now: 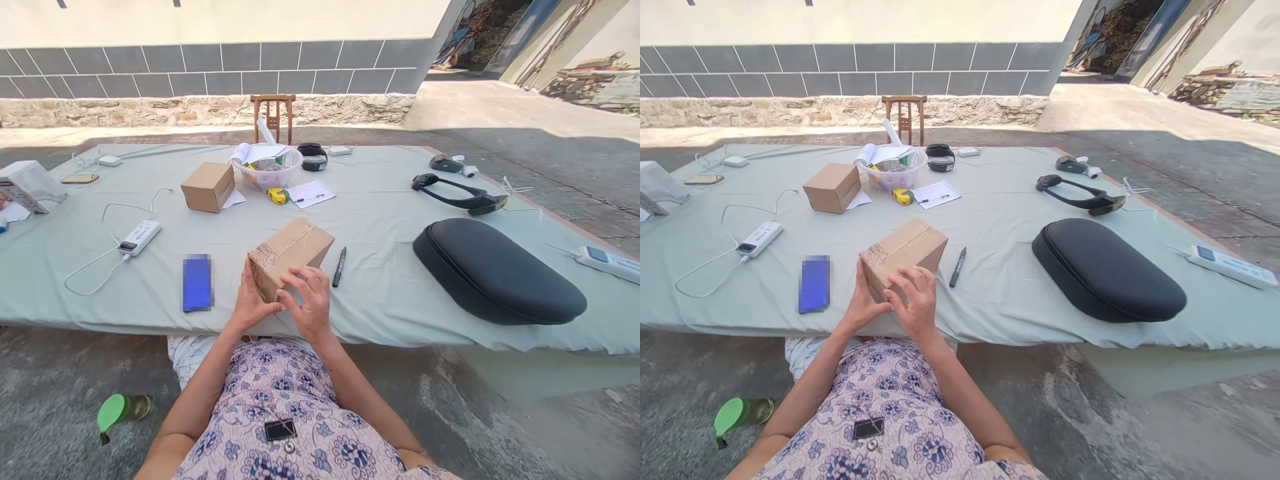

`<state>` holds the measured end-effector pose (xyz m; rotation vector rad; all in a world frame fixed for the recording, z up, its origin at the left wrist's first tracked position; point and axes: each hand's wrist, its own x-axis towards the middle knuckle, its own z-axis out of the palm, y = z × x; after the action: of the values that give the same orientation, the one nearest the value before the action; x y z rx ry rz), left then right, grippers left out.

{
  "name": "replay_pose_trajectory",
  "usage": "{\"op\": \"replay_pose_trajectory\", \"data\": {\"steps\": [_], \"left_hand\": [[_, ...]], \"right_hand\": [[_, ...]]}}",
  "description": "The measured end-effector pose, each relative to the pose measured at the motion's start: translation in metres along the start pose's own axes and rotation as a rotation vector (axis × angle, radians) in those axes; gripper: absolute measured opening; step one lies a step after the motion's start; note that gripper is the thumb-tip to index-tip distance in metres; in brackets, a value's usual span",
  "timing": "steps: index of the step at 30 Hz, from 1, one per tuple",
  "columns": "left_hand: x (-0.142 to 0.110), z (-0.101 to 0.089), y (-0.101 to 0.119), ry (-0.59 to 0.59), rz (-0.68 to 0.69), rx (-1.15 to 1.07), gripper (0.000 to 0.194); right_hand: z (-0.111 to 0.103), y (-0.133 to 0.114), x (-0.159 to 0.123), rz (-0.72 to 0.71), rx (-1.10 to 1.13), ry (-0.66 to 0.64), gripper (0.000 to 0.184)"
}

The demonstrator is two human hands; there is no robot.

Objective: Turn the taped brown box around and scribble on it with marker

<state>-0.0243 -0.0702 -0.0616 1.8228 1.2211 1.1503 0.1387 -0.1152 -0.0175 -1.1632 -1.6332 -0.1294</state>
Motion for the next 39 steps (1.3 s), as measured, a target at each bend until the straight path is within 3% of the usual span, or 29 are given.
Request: {"op": "replay_pose_trajectory", "data": {"steps": [3, 8, 14, 19, 24, 29, 34, 39], "left_hand": [[0.000, 0.001, 0.003, 0.049, -0.016, 0.109, 0.134], [0.000, -0.006, 0.011, 0.046, 0.008, 0.045, 0.124], [0.001, -0.023, 0.013, 0.009, 0.047, 0.005, 0.122], [0.003, -0.039, 0.010, -0.032, 0.041, -0.113, 0.121], [0.004, -0.048, 0.011, -0.061, -0.034, -0.248, 0.109], [0.004, -0.046, 0.014, -0.063, -0.107, -0.465, 0.094], [0.006, -0.039, 0.018, 0.050, -0.303, -0.680, 0.075], [0.010, -0.040, 0.022, 0.131, -0.505, -0.748, 0.076]], "right_hand": [[0.006, -0.006, -0.004, 0.074, -0.020, -0.067, 0.018], [0.008, 0.001, -0.003, 0.129, -0.052, -0.122, 0.027], [-0.012, 0.034, 0.008, 0.196, -0.168, 0.054, 0.066], [-0.033, 0.057, 0.012, 0.362, 0.000, 0.157, 0.064], [-0.039, 0.063, 0.011, 0.603, 0.381, 0.124, 0.054], [-0.039, 0.067, 0.011, 0.623, 0.503, 0.144, 0.056], [-0.039, 0.070, 0.004, 0.636, 0.503, 0.024, 0.056], [-0.037, 0.068, -0.003, 0.601, 0.582, -0.108, 0.060]]}}
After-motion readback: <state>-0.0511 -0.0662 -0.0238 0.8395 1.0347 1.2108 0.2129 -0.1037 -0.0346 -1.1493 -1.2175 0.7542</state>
